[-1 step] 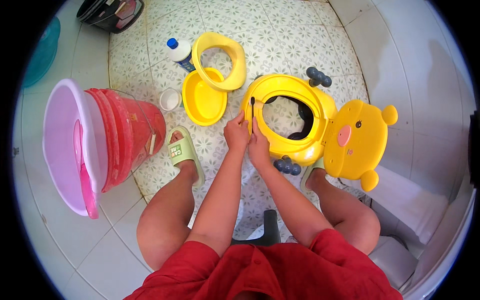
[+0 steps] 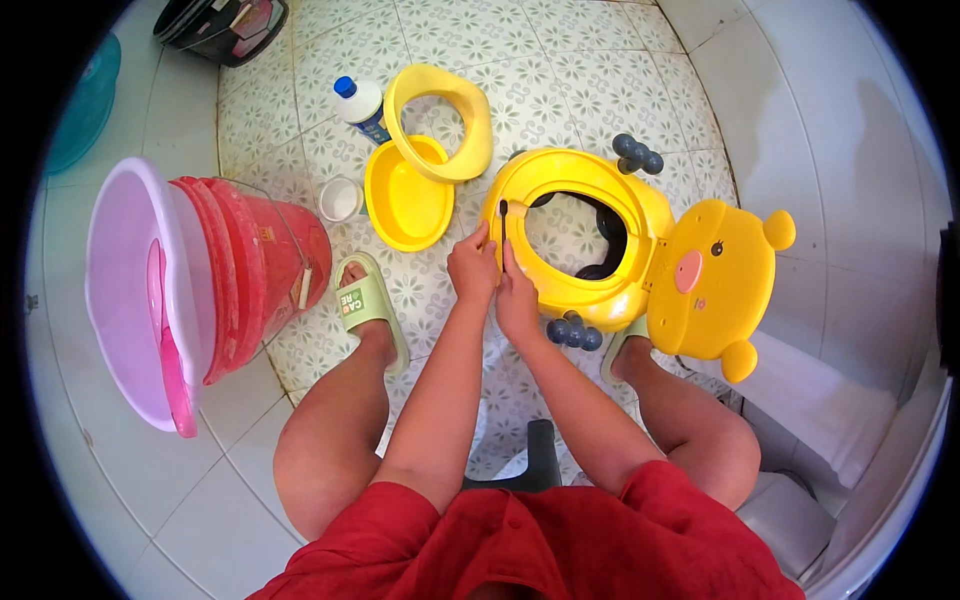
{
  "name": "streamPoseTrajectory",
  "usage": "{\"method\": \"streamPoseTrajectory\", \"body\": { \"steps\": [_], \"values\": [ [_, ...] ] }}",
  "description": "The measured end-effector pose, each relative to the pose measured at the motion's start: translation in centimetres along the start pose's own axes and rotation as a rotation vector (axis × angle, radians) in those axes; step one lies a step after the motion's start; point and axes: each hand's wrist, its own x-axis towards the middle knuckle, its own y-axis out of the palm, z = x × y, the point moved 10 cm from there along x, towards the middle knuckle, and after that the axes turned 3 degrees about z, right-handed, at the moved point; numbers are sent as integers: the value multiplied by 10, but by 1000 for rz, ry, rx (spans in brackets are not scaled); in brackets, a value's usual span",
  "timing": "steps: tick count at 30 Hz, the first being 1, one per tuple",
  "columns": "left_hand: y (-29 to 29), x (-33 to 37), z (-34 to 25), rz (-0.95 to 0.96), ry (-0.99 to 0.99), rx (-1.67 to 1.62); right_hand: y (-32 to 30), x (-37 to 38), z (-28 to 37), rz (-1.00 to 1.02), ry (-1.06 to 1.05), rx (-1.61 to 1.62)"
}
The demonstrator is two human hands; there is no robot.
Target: The person cleans a yellow child's potty in a bathroom, first rinsing it with water from a pink ladle, then scrubbing the interior with a black brush using cleaning powder.
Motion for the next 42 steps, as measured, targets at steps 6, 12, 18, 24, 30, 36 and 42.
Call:
{"method": "streamPoseTrajectory", "body": {
  "steps": [6,12,18,24,30,36,42],
  "values": [
    [4,0,2,21,-44,-41,2,-25,-2,-123,-207,-10],
    [5,-1,3,15,-60,-52,9,-11,-5,-59,-44,123],
    [0,1,3,-21,-8,-25,-5,-6,6,-156,-64,161],
    [-1,-1,-1,5,-75,-12,-6,12,9,-72,-30,37],
    [-4,0,0,7,-68,-29,17,-18,-10,35,-42,39],
    [-1,1,-4,-30,-7,-63,-3,-24,-9,-141,-117,168],
    [2,1,-2,-6,-72,-23,-19,20,13,-118,-31,48]
  ]
}}
